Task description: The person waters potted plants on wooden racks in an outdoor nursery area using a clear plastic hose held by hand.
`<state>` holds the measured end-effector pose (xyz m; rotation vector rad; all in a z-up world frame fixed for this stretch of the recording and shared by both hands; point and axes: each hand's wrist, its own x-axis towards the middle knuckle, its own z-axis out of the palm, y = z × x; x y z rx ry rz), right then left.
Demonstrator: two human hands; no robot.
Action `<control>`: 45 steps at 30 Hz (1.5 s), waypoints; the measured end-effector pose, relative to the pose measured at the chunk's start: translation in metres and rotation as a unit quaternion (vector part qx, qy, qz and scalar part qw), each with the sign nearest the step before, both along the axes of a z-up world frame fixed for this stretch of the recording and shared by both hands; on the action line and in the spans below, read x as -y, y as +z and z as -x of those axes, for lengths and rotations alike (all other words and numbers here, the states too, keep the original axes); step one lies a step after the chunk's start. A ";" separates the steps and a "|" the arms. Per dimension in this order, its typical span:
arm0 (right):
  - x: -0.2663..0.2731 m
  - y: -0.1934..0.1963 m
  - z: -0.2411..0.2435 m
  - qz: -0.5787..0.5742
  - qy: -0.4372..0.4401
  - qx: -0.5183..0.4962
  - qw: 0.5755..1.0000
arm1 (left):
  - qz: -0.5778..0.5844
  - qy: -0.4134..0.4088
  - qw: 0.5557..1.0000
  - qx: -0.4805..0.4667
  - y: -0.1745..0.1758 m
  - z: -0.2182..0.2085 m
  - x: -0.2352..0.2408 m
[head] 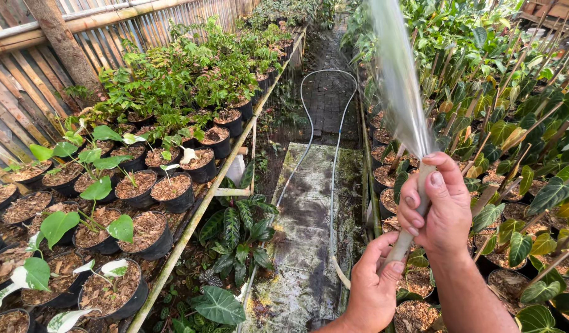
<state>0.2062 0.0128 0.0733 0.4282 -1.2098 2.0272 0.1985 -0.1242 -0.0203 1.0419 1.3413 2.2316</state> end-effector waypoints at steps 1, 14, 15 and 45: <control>0.000 -0.001 0.000 0.002 0.001 0.003 1.000 | 0.004 0.006 1.000 -0.005 0.000 0.000 0.000; -0.001 0.000 0.007 0.009 -0.012 0.016 1.000 | 0.025 0.028 0.999 -0.011 0.004 0.005 0.002; -0.002 0.000 0.008 0.010 -0.006 0.012 1.000 | 0.024 0.032 0.999 -0.017 0.004 0.005 0.001; -0.023 0.000 0.031 -0.026 0.045 0.000 0.999 | 0.031 0.058 0.996 -0.059 -0.003 0.029 -0.022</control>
